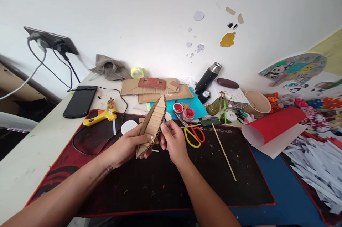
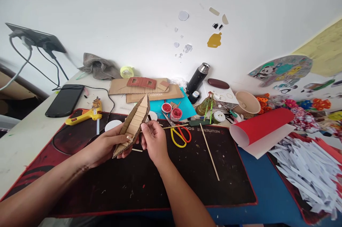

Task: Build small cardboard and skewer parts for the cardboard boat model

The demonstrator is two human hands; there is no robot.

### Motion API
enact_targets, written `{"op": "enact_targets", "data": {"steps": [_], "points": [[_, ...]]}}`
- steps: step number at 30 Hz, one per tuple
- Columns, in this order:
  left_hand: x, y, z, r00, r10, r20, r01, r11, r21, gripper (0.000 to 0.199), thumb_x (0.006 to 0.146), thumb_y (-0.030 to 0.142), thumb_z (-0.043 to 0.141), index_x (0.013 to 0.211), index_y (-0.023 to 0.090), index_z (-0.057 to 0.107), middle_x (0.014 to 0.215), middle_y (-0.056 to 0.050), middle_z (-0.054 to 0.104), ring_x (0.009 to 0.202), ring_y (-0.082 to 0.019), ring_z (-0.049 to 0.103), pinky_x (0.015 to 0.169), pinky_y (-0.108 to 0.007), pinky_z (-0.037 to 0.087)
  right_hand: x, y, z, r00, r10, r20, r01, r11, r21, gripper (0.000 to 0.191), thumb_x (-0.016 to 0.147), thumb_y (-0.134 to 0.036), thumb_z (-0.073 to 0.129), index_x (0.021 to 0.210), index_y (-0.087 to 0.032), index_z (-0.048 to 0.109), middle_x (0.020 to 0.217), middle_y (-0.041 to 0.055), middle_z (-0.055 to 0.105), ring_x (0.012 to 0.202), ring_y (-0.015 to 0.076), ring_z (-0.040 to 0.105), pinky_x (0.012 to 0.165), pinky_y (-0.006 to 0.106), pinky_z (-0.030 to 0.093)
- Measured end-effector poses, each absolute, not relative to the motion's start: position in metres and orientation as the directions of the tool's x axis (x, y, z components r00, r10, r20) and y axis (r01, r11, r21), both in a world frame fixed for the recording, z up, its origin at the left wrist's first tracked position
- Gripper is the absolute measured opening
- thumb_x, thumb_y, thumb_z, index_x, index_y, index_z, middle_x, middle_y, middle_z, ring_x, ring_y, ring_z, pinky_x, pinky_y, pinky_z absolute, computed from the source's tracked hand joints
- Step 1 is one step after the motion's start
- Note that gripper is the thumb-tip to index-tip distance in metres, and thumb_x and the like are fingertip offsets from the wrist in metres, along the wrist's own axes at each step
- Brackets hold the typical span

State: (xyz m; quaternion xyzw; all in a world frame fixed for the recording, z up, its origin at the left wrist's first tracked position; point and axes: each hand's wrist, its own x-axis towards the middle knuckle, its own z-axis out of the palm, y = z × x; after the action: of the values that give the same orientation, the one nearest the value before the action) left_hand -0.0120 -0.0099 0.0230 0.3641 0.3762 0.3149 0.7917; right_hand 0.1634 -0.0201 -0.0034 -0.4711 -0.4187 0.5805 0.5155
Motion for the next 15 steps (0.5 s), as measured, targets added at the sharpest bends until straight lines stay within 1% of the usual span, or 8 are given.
{"op": "enact_targets", "data": {"steps": [4,6,9,12,15], "points": [[-0.014,-0.006,0.02,0.478,0.788,-0.388,-0.249,0.545,0.801,0.03,0.076,0.032,0.083,0.094,0.016,0.066,0.08,-0.003,0.074,0.051,-0.013,0.062,0.045,-0.023,0.044,0.162,-0.022,-0.001,0.001,0.997,-0.079,-0.178,-0.078,-0.981,0.047,0.092,-0.065,0.074,0.083,-0.022,0.056,0.051,-0.0094,0.051,0.039,0.0076,0.042,0.04,0.019,0.033],[-0.015,-0.003,0.019,0.453,0.797,-0.401,-0.265,0.549,0.793,0.03,0.075,0.031,0.083,0.095,0.015,0.067,0.081,-0.004,0.075,0.051,-0.013,0.063,0.045,-0.023,0.044,0.161,-0.024,0.001,0.028,0.998,-0.048,-0.158,-0.043,-0.987,0.044,0.094,-0.062,0.074,0.085,-0.022,0.059,0.052,-0.0091,0.05,0.04,0.0077,0.04,0.04,0.02,0.032],[-0.016,-0.001,0.017,0.432,0.795,-0.427,-0.27,0.565,0.78,0.031,0.074,0.029,0.084,0.096,0.015,0.068,0.082,-0.005,0.075,0.051,-0.013,0.063,0.045,-0.023,0.044,0.161,-0.027,0.005,0.044,0.999,0.005,-0.113,0.01,-0.994,0.037,0.096,-0.058,0.073,0.096,-0.021,0.069,0.058,-0.0069,0.052,0.045,0.0092,0.042,0.041,0.021,0.033],[-0.017,0.0,0.016,0.42,0.786,-0.453,-0.258,0.582,0.771,0.03,0.073,0.028,0.083,0.096,0.016,0.068,0.082,-0.005,0.076,0.052,-0.013,0.063,0.046,-0.023,0.044,0.162,-0.028,0.009,0.013,0.999,0.044,-0.06,0.045,-0.997,0.035,0.098,-0.054,0.071,0.109,-0.021,0.076,0.063,-0.0047,0.054,0.049,0.0108,0.046,0.043,0.022,0.035],[-0.017,-0.001,0.015,0.419,0.784,-0.458,-0.248,0.584,0.773,0.027,0.073,0.028,0.082,0.093,0.017,0.067,0.077,-0.003,0.075,0.05,-0.013,0.063,0.045,-0.022,0.044,0.163,-0.028,0.01,-0.019,0.999,0.047,-0.017,0.047,-0.999,0.032,0.1,-0.05,0.069,0.111,-0.022,0.078,0.062,-0.0045,0.054,0.049,0.0113,0.046,0.045,0.023,0.036]]}}
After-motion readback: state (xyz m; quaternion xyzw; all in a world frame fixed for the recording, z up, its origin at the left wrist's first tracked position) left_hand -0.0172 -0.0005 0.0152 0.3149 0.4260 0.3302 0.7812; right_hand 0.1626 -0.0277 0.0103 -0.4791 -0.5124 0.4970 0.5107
